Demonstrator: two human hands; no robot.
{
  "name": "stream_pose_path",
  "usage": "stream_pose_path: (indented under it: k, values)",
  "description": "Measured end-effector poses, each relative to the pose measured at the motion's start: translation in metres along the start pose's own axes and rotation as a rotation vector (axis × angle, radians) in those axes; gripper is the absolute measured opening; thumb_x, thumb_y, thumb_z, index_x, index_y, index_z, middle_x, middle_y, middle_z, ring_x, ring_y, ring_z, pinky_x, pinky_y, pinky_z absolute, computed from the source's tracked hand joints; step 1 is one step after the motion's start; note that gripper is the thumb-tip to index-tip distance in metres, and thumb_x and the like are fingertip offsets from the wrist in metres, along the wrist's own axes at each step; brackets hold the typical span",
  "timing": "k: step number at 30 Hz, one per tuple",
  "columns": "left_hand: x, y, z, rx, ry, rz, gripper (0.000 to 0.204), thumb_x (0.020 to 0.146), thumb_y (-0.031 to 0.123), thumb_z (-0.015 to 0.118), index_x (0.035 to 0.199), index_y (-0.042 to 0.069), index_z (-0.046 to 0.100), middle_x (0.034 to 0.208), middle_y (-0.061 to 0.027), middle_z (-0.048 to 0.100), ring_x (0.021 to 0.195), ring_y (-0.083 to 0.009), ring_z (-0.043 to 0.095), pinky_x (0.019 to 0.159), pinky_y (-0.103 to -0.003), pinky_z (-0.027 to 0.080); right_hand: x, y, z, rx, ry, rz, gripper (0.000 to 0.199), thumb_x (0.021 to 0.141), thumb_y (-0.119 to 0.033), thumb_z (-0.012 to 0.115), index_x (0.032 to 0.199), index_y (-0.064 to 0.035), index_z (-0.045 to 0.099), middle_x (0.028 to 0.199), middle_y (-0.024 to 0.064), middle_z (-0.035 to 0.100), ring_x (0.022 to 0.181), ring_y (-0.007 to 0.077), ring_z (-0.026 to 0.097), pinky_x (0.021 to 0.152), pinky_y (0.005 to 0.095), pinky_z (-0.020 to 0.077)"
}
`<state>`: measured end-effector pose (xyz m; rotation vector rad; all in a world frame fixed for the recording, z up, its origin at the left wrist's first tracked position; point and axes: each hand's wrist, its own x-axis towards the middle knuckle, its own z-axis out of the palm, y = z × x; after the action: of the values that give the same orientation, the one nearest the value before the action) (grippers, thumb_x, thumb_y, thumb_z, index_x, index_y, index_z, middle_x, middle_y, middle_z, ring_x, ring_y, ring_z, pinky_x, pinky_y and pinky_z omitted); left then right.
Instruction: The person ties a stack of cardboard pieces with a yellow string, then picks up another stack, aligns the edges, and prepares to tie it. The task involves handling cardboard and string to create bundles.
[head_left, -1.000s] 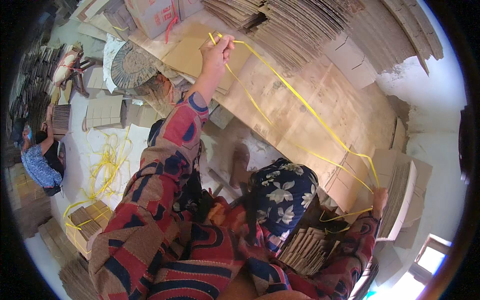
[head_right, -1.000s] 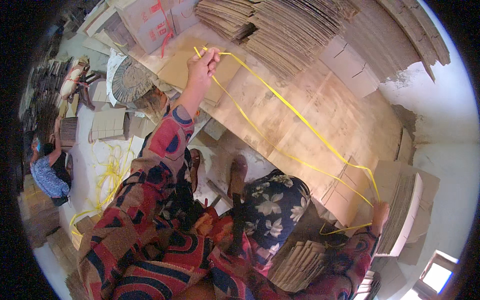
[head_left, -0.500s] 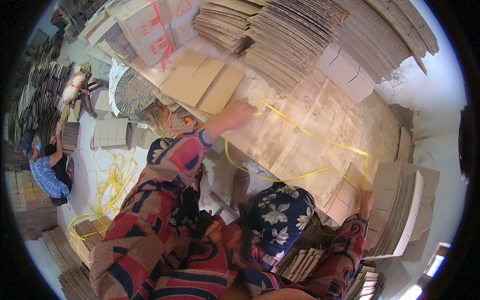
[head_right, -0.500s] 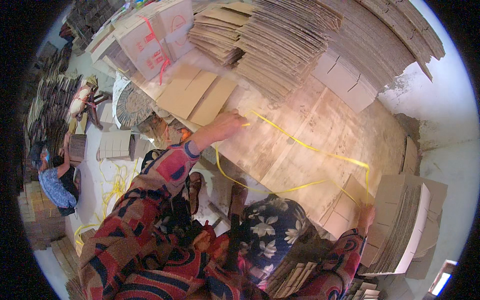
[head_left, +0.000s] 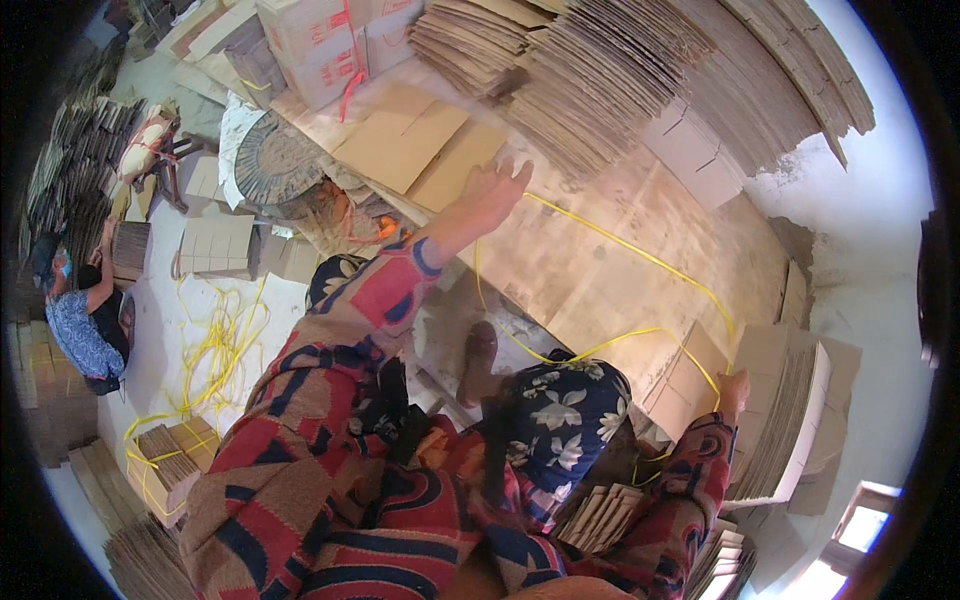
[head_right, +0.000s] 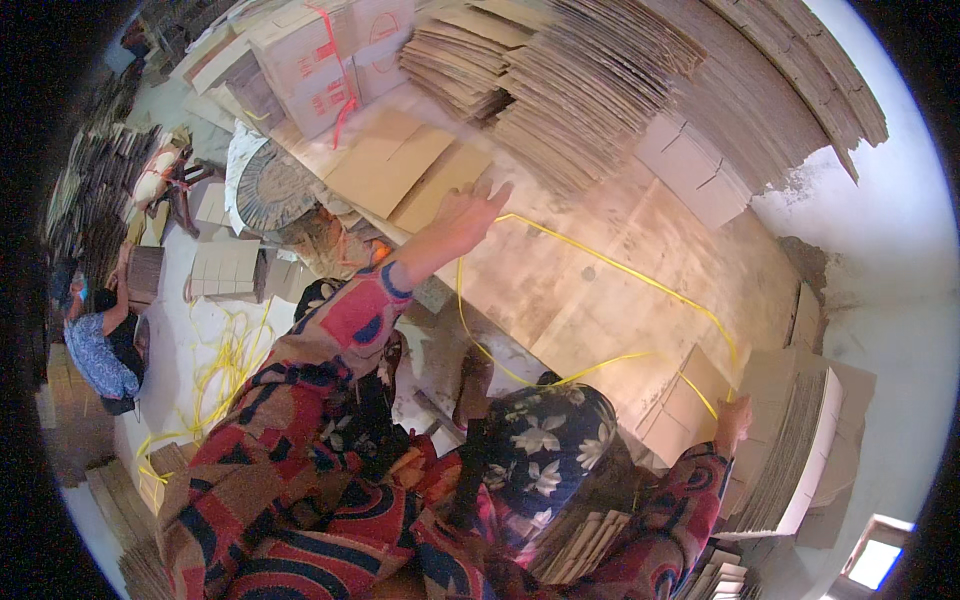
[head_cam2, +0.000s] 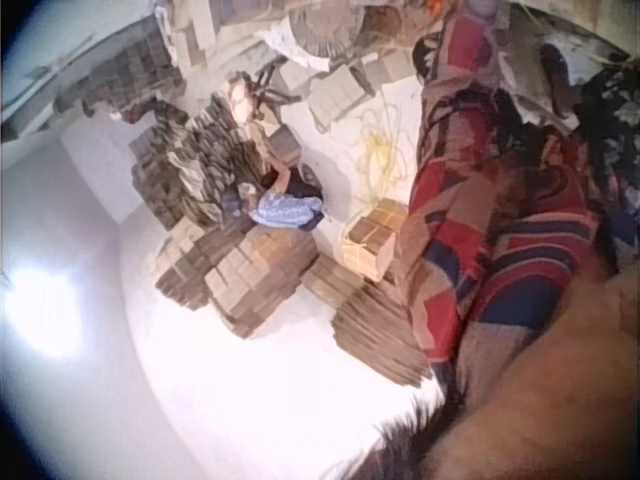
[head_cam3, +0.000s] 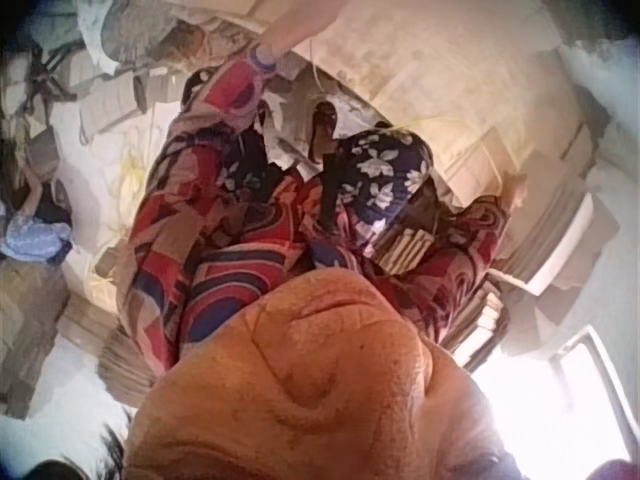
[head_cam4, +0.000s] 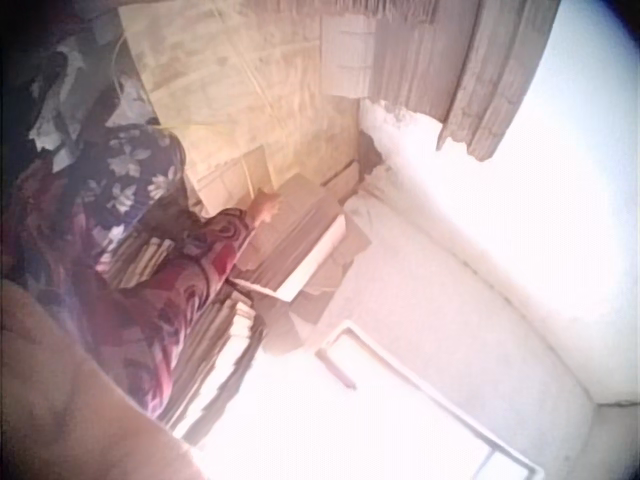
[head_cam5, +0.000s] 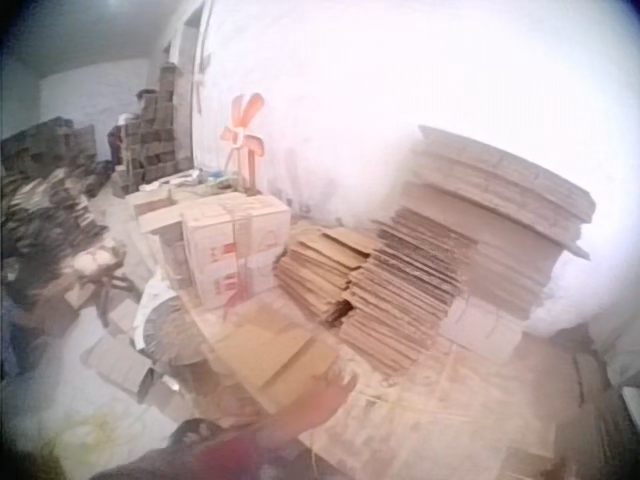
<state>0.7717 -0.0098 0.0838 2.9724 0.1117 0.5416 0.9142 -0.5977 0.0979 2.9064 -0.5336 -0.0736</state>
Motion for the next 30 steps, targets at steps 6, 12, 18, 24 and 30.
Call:
stream_pose_path:
  k: [6,12,18,24,30]
  values:
    - [-0.037,0.034,-0.016,-0.388,-0.264,0.76,0.018,0.076,0.013,0.055,0.093,0.009,0.055,0.094,-0.0078,0.055,0.094,-0.0248,0.054,0.077,-0.042,0.044,-0.018,-0.043,-0.014,-0.045,0.125,-0.166,0.063,0.082,-0.026,0.067,0.138,-0.0128,0.041,0.138,0.0119,0.046,0.131,0.0303,0.038,0.095,0.0591,0.0395]
    - [-0.065,0.036,0.024,-0.34,-0.293,0.83,0.021,0.071,0.025,0.063,0.086,0.011,0.057,0.092,-0.004,0.055,0.099,-0.0222,0.05,0.081,-0.038,0.04,-0.042,-0.143,-0.047,0.833,-0.138,-0.564,0.054,0.082,-0.017,0.068,0.13,-0.0014,0.05,0.12,0.0166,0.06,0.106,0.0244,0.059,0.089,0.0352,0.0474]
    - [-0.006,0.019,-0.009,-0.695,-0.531,0.465,0.024,0.076,0.027,0.069,0.094,0.011,0.066,0.086,-0.0084,0.066,0.09,-0.0277,0.061,0.078,-0.04,0.047,-0.077,-0.253,-0.111,1.282,-0.088,-0.733,0.054,0.085,-0.025,0.068,0.127,0.005,0.052,0.12,0.0188,0.06,0.111,0.025,0.057,0.094,0.0336,0.0438]
    - [0.072,-0.002,-0.004,-1.601,0.017,-0.574,0.023,0.084,0.015,0.065,0.102,0.001,0.061,0.089,-0.0058,0.064,0.081,-0.0148,0.061,0.074,-0.027,0.048,-0.027,-0.342,-0.261,0.822,0.743,-1.037,0.079,0.084,-0.054,0.059,0.137,0.0018,0.04,0.139,0.024,0.043,0.129,0.0365,0.042,0.106,0.045,0.0329]
    - [0.088,0.027,0.046,-2.021,0.443,-0.816,0.038,0.077,0.001,0.066,0.113,-0.002,0.054,0.104,-0.008,0.059,0.092,-0.0149,0.057,0.079,-0.027,0.047,0.073,-0.438,-0.348,0.679,0.658,-1.24,0.096,0.08,-0.074,0.047,0.144,-0.0037,0.034,0.148,0.0201,0.032,0.138,0.0335,0.03,0.113,0.0432,0.0226]
